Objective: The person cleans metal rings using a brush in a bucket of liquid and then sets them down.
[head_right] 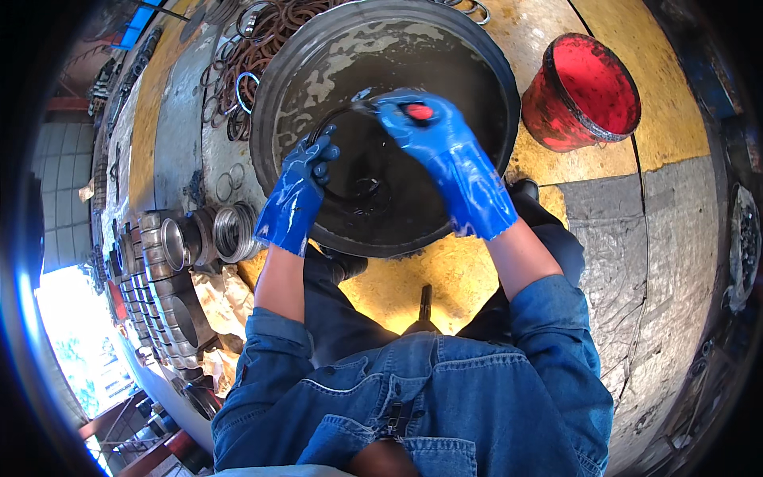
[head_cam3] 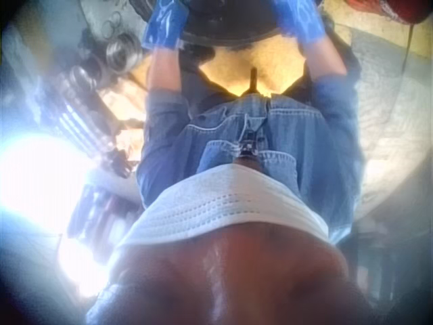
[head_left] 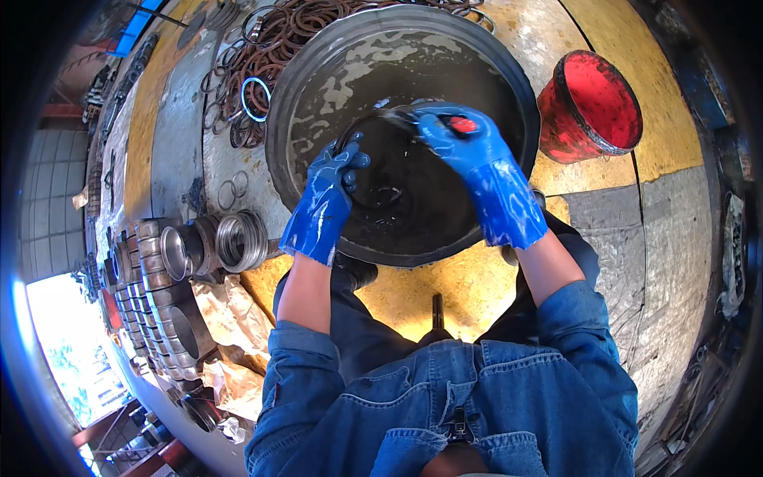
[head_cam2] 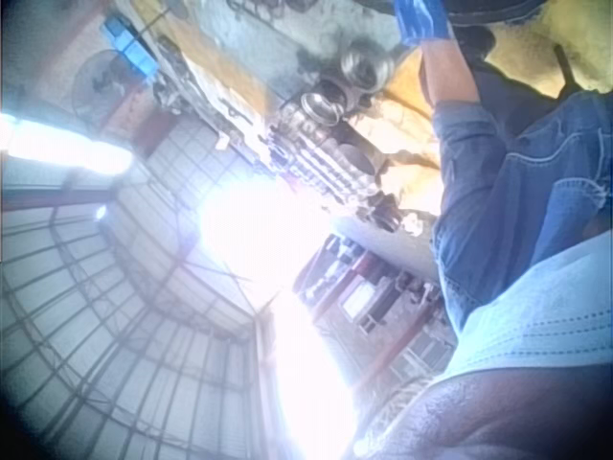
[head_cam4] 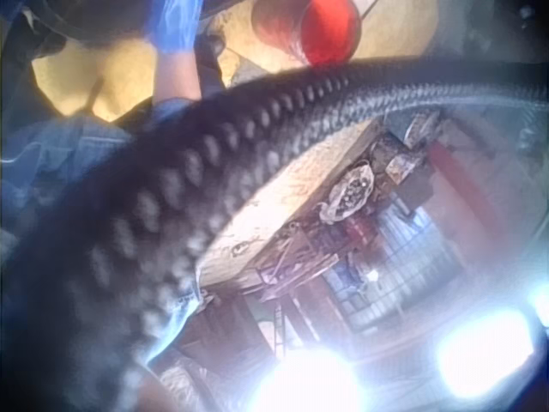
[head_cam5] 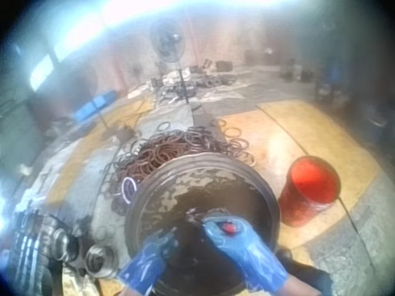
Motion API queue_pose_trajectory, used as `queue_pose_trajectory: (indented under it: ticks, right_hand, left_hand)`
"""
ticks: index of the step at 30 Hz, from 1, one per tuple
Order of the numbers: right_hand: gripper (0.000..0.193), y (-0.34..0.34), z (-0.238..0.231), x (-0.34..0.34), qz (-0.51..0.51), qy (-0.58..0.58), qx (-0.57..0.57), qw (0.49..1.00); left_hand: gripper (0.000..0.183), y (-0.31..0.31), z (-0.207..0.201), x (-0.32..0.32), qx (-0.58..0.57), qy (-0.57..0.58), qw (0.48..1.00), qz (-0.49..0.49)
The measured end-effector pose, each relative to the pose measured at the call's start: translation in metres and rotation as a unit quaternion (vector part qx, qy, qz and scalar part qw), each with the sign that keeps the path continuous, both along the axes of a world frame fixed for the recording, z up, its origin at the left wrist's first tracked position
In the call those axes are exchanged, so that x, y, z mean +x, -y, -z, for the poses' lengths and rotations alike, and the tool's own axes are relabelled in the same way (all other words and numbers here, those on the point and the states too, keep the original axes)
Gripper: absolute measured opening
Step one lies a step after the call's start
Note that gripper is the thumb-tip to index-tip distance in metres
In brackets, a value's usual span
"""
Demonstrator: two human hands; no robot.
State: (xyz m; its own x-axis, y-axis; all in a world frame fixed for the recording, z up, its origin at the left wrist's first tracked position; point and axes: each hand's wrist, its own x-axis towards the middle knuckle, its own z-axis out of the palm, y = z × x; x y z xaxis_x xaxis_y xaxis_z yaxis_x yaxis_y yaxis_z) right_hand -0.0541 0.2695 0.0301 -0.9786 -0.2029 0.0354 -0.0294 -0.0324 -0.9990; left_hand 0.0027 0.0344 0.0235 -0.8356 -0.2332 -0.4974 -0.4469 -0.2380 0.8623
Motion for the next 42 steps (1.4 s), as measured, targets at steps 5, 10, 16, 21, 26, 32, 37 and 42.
queue_pose_trajectory:
  ticks: [5,10,16,21,26,32,37,42]
  right_hand:
    - [0.026,0.02,-0.005,0.007,-0.074,-0.098,0.014,0.992]
    - [0.033,0.012,0.041,-0.015,0.055,-0.04,0.067,0.995]
    - [0.038,0.0,0.075,-0.024,0.044,0.241,0.198,0.949]
    - [0.042,0.003,0.066,0.006,-0.082,0.266,0.204,0.939]
    - [0.035,0.004,0.032,0.001,-0.082,0.114,0.231,0.963]
    - [0.03,0.003,0.028,-0.017,-0.024,-0.121,0.031,0.992]
    - [0.03,-0.011,0.055,-0.023,-0.038,-0.024,0.2,0.979]
    - [0.032,-0.007,0.07,-0.001,-0.126,0.097,0.264,0.951]
  left_hand:
    - [0.033,-0.009,0.003,0.002,0.061,0.003,0.998,-0.012]
    - [0.031,-0.009,-0.001,0.006,0.111,-0.05,0.993,0.001]
    - [0.034,-0.011,-0.008,0.004,0.068,-0.091,0.994,0.005]
    - [0.031,0.001,0.005,0.001,0.041,-0.094,0.995,-0.005]
    - [0.03,0.005,0.008,-0.002,0.05,-0.062,0.996,-0.037]
    - [0.036,-0.005,-0.004,-0.001,0.053,-0.035,0.998,0.017]
    - [0.038,-0.004,-0.006,0.0,0.102,-0.06,0.993,0.03]
    - [0.038,-0.003,-0.003,-0.001,0.084,-0.099,0.991,0.029]
